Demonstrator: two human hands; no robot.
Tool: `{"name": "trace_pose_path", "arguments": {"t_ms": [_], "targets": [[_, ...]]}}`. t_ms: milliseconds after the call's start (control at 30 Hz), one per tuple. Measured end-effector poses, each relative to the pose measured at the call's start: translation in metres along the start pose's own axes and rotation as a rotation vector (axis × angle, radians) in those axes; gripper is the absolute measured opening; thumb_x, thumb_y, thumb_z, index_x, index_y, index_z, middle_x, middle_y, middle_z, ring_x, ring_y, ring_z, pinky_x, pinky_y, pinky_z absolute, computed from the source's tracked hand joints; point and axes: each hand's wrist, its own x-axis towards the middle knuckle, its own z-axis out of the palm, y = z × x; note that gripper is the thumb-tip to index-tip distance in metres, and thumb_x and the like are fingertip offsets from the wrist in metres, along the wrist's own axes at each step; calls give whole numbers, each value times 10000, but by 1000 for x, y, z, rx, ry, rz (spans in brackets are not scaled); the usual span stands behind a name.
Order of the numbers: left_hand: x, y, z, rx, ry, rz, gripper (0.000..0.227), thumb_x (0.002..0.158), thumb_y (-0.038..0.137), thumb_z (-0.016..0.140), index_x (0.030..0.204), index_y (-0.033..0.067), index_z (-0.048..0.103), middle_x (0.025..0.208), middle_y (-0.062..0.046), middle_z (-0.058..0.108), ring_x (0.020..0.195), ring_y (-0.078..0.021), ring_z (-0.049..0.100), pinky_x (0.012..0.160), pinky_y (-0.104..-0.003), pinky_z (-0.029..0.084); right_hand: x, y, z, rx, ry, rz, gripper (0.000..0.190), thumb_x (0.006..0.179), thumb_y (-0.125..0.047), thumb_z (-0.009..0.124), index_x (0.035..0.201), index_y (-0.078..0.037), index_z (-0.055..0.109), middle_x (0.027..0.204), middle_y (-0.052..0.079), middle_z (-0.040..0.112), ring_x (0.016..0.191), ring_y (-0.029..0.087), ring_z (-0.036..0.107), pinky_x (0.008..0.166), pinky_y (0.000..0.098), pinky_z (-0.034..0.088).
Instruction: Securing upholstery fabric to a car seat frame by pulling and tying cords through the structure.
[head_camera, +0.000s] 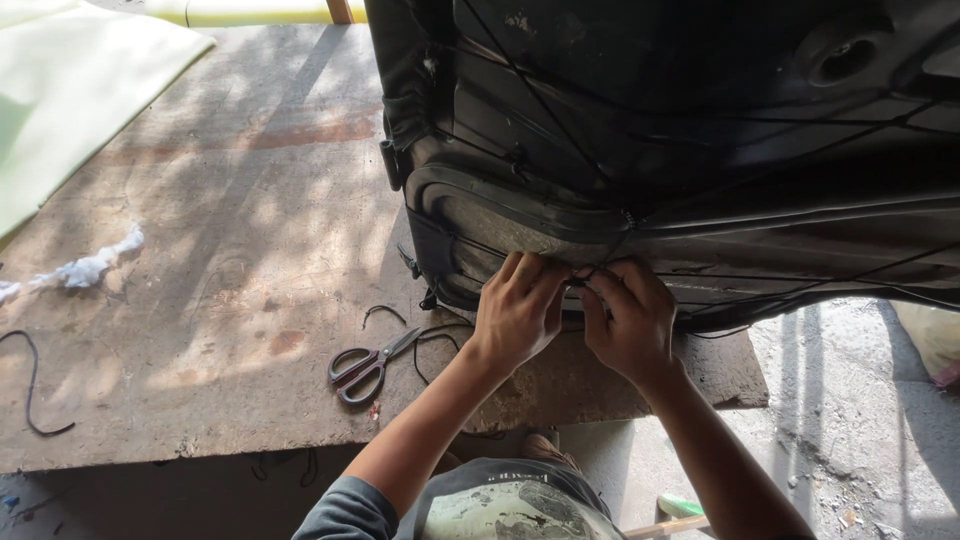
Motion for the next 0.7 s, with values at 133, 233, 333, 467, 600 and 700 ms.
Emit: {"name": "trace_pose_path", "arguments": {"t_ms": [133, 233, 333, 467, 600, 700], "targets": [[-2, -12, -2, 75, 97, 176, 178, 856, 12, 681, 930, 164, 735, 857, -50, 556, 668, -237, 567, 537, -317, 510, 3, 0, -1, 22, 16, -19, 101, 1007, -151, 711, 1070, -86, 756, 901, 68, 629, 766, 291, 669, 644, 404, 558], [-13, -20, 9, 79, 194, 216, 256, 860, 23, 653, 1002, 200, 771, 917, -41, 591, 659, -204, 571, 537, -284, 520, 2, 1, -1, 32, 17, -30, 119, 988, -152, 734, 1084, -84, 754, 889, 76, 622, 764, 299, 667, 638, 412, 554], [5, -7, -5, 49, 253, 207, 168, 898, 75, 599, 855, 174, 728, 934, -51, 618, 655, -201, 576, 544, -287, 521, 2, 6, 1, -6, 37, -51, 150, 989, -238, 752, 1047, -104, 782, 907, 47, 648, 771, 267, 686, 669, 380, 574], [-15, -14, 7, -63, 331, 252, 410, 1082, 380, 383, 899, 148, 668, 972, -115, 628, 703, -276, 625, 604, -338, 575, -20, 23, 5, -23, 22, -95, 208, 1038, -308, 701, 1076, -136, 811, 934, 30, 650, 797, 253, 683, 697, 358, 563], [-24, 9, 15, -235, 239, 44, 205, 1027, 166, 570, 1193, 148, 690, 1201, -149, 701, 910, -312, 751, 740, -391, 613, -33, 38, 7, -90, 0, -96, 164, 1065, -123, 694, 1123, -10, 797, 1093, 164, 696, 933, 365, 685, 844, 459, 546], [-31, 16, 31, -388, 167, 12, 238, 1075, 116, 607, 1305, 170, 636, 1280, -108, 702, 1058, -291, 770, 899, -385, 645, -55, 67, 22, -68, 32, -93, 217, 950, -82, 717, 1123, 27, 789, 1117, 191, 692, 960, 372, 687, 872, 474, 564]]}}
